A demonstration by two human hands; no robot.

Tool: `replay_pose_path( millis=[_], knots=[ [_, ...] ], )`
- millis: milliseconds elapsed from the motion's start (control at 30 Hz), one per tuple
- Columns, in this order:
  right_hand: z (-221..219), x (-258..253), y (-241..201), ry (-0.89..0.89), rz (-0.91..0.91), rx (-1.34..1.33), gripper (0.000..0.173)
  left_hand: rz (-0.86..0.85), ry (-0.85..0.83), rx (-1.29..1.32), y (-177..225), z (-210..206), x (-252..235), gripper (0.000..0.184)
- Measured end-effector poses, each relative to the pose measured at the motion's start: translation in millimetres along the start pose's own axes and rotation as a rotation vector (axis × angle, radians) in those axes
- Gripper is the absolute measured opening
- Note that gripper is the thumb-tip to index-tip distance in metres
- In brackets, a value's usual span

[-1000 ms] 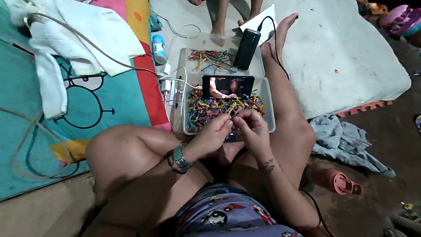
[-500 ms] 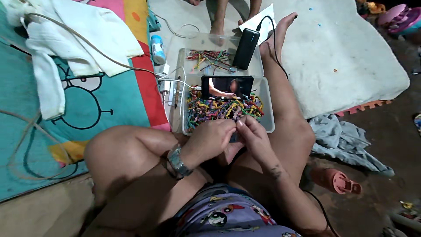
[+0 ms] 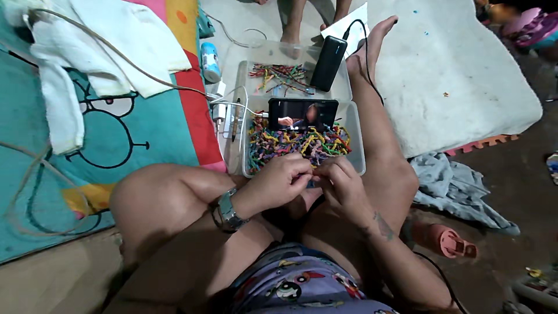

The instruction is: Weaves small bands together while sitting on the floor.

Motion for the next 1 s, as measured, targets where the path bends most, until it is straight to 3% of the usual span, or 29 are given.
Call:
replay_pose_path(
  millis=[100,133,200,300,400,567,800,900,1000],
  knots=[
    [1,-1,-1,-0.289,-0.606,-0.604,0.017,-0.186,-0.01,-0.162,6,-2,1,0.02],
    [3,-2,-2,-0.322,-0.639,-0.659,0.017,-0.209,-0.005,-0.166,8,-2,1,0.02],
    [11,-4,-5,-0.261,-0.356,-0.43,0.021,-0.195,0.036,-0.114,8,0,0,0.021],
    [14,-4,-6,-0.101,0.116,-0.015,0.019,-0.035,0.013,0.137,3,6,-2,0.021],
    [13,1,-7,0.05,0.291,0.137,0.013,0.078,-0.091,0.33,2,4,-1,0.021],
    [13,4,-5,0.068,0.289,0.088,0.014,0.113,-0.104,0.41,2,0,0,0.02],
    [15,4,-4,0.087,0.254,-0.056,0.015,0.313,-0.15,0.555,1,0,0,0.015],
    [14,3,-3,0.114,0.139,-0.099,0.017,0.235,-0.075,0.48,2,-5,0,0.016],
    [7,4,-2,0.158,0.029,-0.115,0.027,0.023,0.097,0.154,9,-10,1,0.019]
  ],
)
Point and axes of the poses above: each hand's wrist, its own x-axis away from the middle knuckle, its own z-axis out of the back of the hand, y = z × x, the point moved 3 cm from there along -x, towards the middle knuckle, and after that the axes turned 7 degrees about y, right-handed, at the moved point
